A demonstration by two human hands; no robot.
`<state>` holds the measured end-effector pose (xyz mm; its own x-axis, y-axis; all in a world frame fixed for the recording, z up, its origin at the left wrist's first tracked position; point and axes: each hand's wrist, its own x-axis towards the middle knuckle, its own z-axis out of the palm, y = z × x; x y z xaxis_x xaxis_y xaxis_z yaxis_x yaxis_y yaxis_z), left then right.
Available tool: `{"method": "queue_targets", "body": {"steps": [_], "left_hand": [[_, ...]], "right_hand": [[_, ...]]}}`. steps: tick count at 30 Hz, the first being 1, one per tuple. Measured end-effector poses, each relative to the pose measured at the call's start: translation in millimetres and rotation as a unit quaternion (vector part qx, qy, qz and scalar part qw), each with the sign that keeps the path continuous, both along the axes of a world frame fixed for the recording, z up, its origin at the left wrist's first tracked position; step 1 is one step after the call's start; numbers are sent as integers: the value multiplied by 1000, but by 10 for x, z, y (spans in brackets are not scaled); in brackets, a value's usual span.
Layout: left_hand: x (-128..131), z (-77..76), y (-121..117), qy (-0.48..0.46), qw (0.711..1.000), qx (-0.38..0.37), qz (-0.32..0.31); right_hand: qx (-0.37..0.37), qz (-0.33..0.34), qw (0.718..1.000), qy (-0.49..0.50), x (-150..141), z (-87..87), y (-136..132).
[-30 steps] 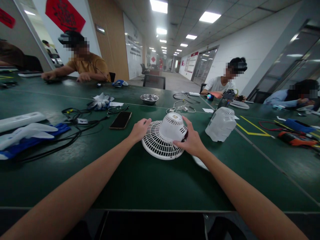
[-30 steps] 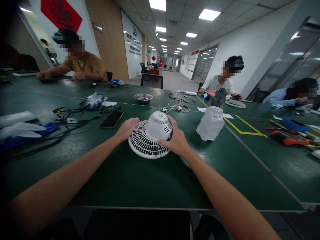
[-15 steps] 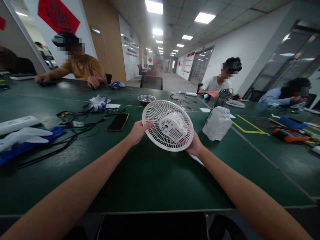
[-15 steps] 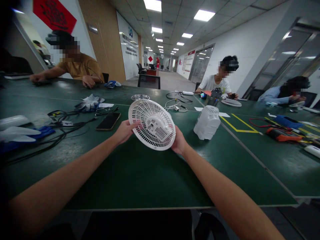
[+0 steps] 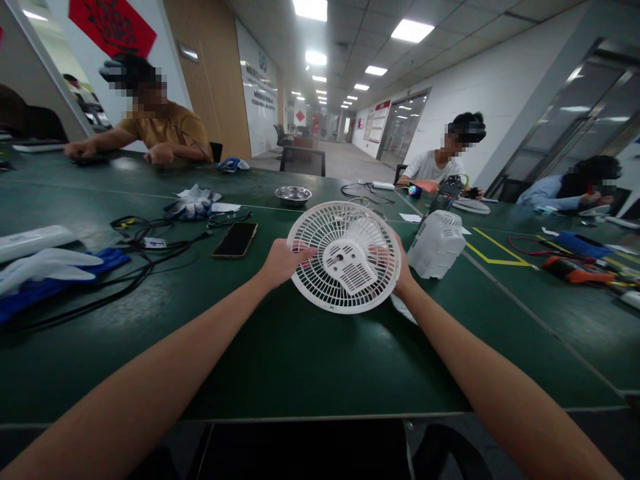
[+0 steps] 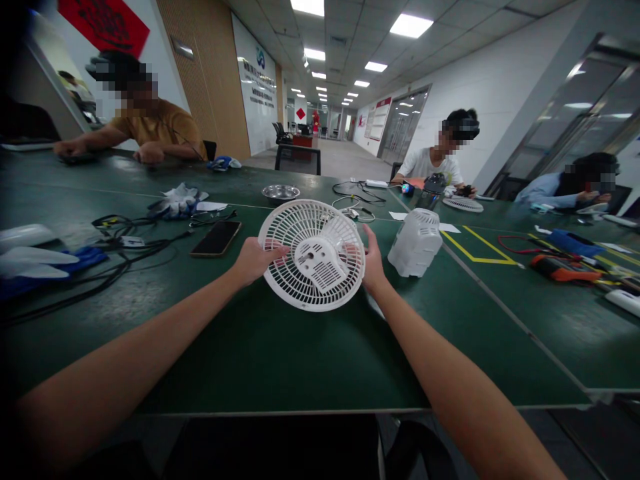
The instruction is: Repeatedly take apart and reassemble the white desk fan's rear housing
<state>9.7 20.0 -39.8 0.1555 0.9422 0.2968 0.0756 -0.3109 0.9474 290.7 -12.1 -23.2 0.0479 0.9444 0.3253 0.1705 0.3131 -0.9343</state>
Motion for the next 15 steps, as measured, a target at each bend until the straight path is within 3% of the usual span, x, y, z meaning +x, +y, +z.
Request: {"method": "queue_targets", "body": {"steps": [4, 8, 11, 15], "left_hand": [[-6, 25, -13, 15, 1000, -27, -5], [-19, 10, -3, -6, 998, -67, 14], [-46, -15, 39, -23, 996, -82, 29], [-146, -50, 137, -12, 995, -85, 45]], "right_hand": [[63, -133, 983, -114, 138, 61, 2], [73, -255, 942, -206, 281, 84, 37], [55, -287, 905, -308, 392, 47, 93], [-22, -295, 868, -399, 456, -64, 151]]}}
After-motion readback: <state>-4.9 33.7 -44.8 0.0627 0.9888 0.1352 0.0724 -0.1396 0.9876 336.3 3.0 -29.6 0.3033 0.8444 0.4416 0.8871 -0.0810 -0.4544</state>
